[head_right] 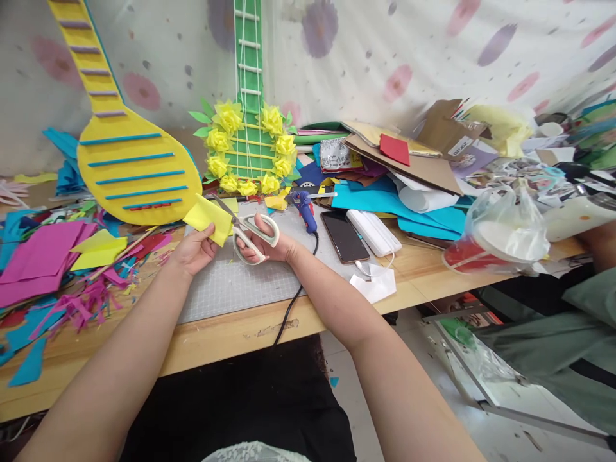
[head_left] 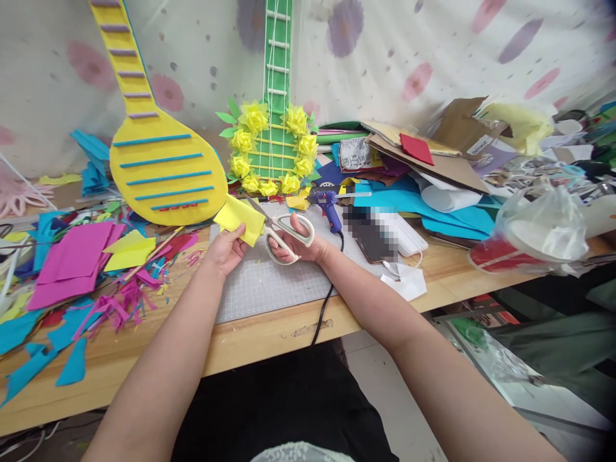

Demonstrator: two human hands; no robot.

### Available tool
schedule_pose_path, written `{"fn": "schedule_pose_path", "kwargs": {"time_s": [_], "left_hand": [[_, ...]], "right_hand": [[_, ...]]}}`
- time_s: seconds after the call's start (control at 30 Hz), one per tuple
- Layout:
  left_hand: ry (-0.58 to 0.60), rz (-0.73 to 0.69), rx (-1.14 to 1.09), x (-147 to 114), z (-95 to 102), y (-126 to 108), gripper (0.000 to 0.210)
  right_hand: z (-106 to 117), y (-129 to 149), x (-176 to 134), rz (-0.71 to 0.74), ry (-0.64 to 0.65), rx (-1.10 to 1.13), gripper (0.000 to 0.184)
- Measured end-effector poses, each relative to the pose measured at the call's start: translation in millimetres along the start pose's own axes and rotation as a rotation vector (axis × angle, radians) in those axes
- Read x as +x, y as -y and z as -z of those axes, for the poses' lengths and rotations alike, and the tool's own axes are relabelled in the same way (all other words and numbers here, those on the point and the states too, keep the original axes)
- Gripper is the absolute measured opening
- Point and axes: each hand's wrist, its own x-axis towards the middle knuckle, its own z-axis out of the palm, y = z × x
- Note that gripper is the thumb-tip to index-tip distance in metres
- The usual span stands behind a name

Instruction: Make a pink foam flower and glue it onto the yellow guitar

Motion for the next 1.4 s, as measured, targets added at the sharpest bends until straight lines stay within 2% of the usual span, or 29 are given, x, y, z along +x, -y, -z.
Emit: {"fn": "schedule_pose_path", "kwargs": {"time_s": [0.17,0.53,0.83,1.17,1.4], "left_hand": [[-0.029,0.000,-0.001,-0.4,-0.9,-2.2,0.042],[-0.001,0.006,0.010,1.3,4.2,-3.0,0.036],[-0.045,0.025,0.024,-6.0,-8.4,2.9,0.028],[-0.060,-0.001,0.048,-8.2,-12.2,5.6,0.026],[-0.127,-0.046,0.069,-7.1,-12.2,6.1,0.024]], "right_hand": [[-1.9,2.0,0.3,0.006,-0.012,0.021,0.070],[5.1,0.5,-0.5,-0.029,-0.031,0.020,0.070],[-2.4,5.1,-0.7,-0.017,-0.040,-0.009,0.076],[2.6,0.6,-1.9,0.001,0.071,-0.060,0.075],[3.6,1.6,-3.7,-0.038,0.043,-0.097,0.076]]}}
